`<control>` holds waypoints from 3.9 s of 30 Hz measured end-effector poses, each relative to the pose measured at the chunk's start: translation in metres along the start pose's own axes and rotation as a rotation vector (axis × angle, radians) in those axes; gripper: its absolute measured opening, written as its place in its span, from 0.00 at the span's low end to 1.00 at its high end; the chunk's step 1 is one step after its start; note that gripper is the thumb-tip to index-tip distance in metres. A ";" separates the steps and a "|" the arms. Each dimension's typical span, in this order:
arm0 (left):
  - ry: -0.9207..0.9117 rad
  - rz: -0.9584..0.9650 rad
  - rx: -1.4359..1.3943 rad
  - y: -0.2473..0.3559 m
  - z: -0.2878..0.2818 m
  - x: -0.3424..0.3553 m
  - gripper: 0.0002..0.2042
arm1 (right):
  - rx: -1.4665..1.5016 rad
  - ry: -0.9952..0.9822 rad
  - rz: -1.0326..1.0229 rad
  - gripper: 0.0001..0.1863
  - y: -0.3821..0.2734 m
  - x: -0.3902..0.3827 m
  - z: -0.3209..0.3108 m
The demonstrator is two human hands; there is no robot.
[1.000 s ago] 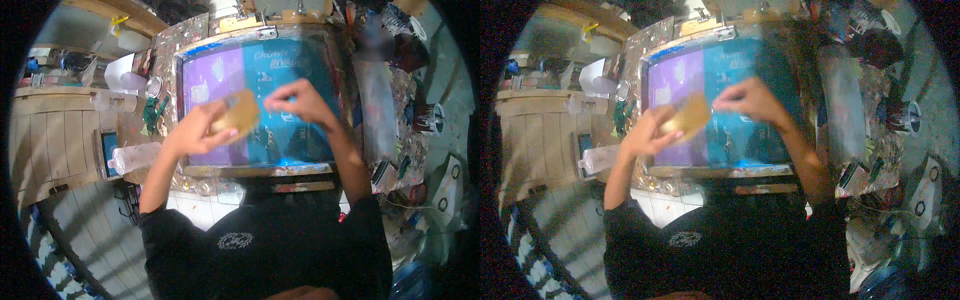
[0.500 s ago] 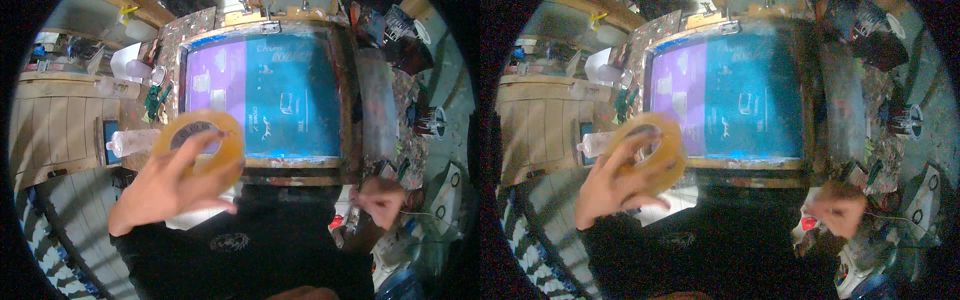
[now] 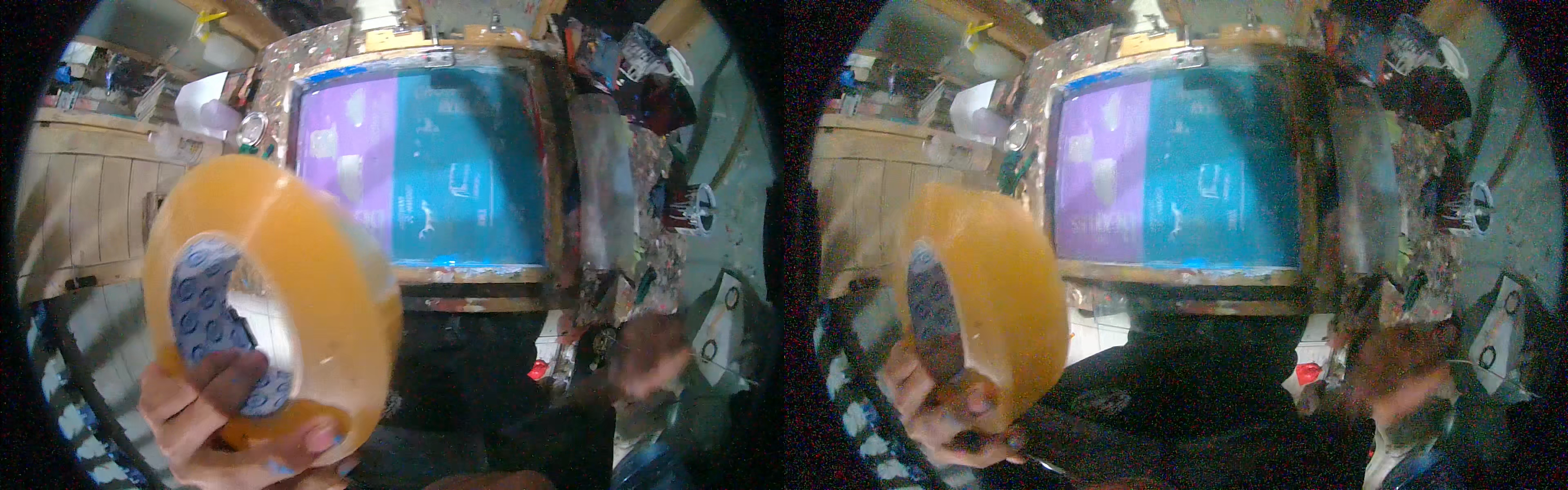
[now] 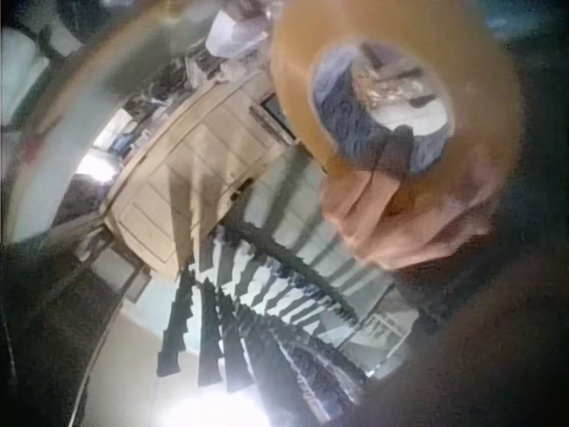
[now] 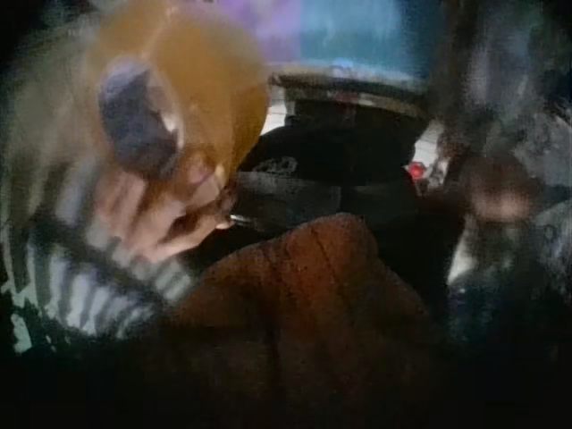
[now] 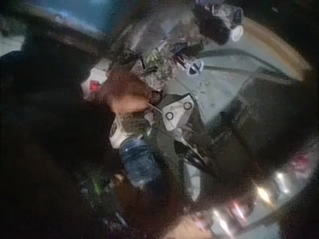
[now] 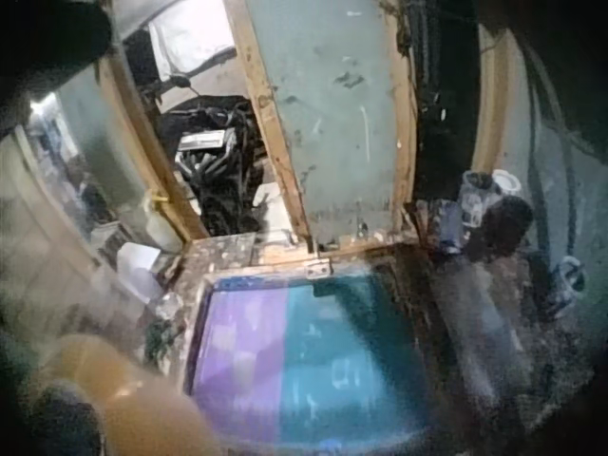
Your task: The person applies adhesive tape to the edges of a screen printing frame to mask the borders around the stenciled designs.
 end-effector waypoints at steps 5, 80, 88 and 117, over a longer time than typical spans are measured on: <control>0.139 -0.100 0.066 -0.008 0.023 -0.023 0.12 | -0.379 -0.249 0.119 0.07 0.039 0.020 0.054; -0.093 -1.735 -0.757 -0.019 0.281 -0.212 0.07 | -0.289 -0.391 0.363 0.08 0.127 0.023 0.110; -0.227 -1.845 -0.831 -0.025 0.301 -0.226 0.07 | -0.419 -0.439 0.305 0.10 0.140 0.035 0.116; -0.445 -1.812 -0.613 -0.035 0.334 -0.257 0.18 | -0.747 -0.359 0.274 0.11 0.153 0.037 0.131</control>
Point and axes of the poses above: each hand's wrist, its own x-axis towards the middle knuckle, its own z-axis out of the palm, y = z × x, the point moved 8 cm from there along x, towards the middle knuckle, and after that the axes turned 11 degrees about y, right-handed, at the moved point
